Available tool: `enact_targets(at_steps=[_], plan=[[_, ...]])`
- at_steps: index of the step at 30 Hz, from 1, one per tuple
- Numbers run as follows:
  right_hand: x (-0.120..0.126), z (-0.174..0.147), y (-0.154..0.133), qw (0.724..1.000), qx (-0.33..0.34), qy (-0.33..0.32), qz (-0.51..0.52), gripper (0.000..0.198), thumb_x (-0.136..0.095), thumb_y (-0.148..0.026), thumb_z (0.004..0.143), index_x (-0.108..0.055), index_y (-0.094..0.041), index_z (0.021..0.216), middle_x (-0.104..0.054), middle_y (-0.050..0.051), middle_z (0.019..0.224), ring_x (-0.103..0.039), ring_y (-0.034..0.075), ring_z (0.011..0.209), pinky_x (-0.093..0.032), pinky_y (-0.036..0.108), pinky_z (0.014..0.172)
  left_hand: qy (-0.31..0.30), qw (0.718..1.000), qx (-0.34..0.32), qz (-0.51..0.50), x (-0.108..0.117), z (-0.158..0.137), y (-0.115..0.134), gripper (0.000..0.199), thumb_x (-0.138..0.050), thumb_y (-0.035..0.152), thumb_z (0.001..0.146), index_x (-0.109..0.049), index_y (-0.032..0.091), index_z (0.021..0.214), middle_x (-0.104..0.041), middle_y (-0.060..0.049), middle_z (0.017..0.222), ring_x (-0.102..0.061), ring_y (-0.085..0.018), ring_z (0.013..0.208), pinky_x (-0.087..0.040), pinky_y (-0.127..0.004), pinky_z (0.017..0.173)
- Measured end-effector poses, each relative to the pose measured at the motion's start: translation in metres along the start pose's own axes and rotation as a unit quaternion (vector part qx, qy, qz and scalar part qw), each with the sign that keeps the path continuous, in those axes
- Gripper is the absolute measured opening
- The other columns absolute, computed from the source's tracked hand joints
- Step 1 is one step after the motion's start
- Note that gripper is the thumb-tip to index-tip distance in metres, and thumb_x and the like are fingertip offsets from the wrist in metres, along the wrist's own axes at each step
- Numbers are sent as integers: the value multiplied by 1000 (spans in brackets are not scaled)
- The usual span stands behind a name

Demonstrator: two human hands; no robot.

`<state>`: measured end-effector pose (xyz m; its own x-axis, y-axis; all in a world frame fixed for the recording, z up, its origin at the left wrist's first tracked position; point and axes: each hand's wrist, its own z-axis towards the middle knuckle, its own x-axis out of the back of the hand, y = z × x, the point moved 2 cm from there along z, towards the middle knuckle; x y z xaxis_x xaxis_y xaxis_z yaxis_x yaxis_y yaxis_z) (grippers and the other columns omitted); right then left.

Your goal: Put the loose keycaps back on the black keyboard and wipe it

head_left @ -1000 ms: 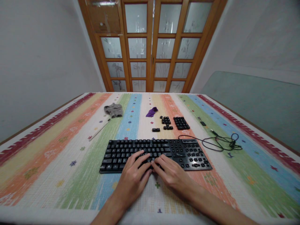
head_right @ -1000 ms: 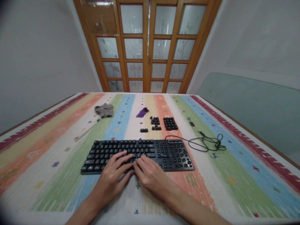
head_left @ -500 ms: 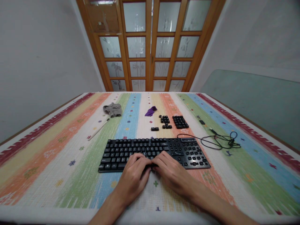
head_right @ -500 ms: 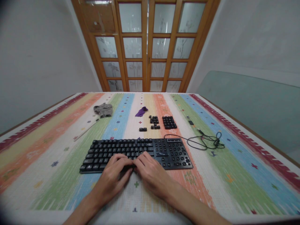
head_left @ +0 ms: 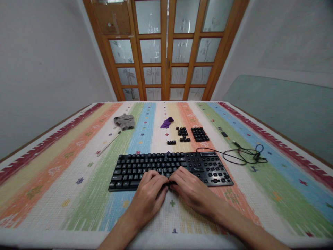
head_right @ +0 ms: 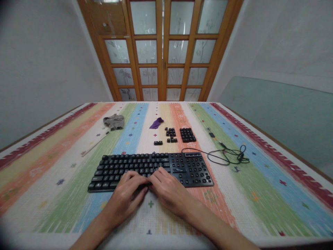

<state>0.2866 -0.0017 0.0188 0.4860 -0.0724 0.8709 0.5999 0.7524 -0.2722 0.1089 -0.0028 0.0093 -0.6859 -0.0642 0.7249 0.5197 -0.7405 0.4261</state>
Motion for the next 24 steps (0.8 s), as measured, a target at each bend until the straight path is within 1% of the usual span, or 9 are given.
enact_targets(at_steps=[6, 10, 15, 20, 24], plan=[[-2, 1, -1, 1000, -3, 16, 15, 9, -49, -10, 96, -56, -15, 95, -59, 5, 88, -51, 21, 85, -46, 32, 71, 13, 1000, -5, -1, 1, 0, 0, 19, -53, 10, 93, -62, 18, 107, -69, -6, 93, -54, -21, 87, -49, -37, 77], [-2, 1, -1, 999, -3, 33, 16, 7, -50, -11, 97, -55, -16, 95, -60, 6, 89, -52, 21, 86, -46, 32, 71, 28, 1000, -2, -11, 2, -1, 0, 20, -54, 10, 92, -62, 18, 108, -68, -6, 95, -55, -21, 89, -50, -36, 79], [-4, 3, -2, 999, -8, 37, 19, 8, -50, -10, 97, -54, -16, 93, -59, 6, 88, -52, 21, 84, -45, 32, 69, 14, 1000, 5, -8, 2, -1, -2, 18, -54, 10, 93, -62, 18, 107, -68, -6, 96, -54, -21, 89, -49, -37, 79], [-9, 3, -4, 999, -5, 42, 5, 8, -51, -11, 96, -54, -16, 91, -59, 5, 86, -52, 20, 82, -45, 31, 69, 15, 1000, 2, 9, 2, -1, -1, 19, -53, 10, 92, -63, 18, 106, -68, -7, 94, -55, -21, 88, -50, -37, 78], [-7, 3, -4, 999, -17, 43, 8, 9, -53, -10, 95, -54, -16, 89, -59, 5, 86, -52, 20, 82, -45, 31, 68, 20, 1000, -9, 5, 1, -2, -2, 18, -53, 10, 93, -64, 17, 105, -68, -7, 96, -56, -21, 89, -51, -37, 80]])
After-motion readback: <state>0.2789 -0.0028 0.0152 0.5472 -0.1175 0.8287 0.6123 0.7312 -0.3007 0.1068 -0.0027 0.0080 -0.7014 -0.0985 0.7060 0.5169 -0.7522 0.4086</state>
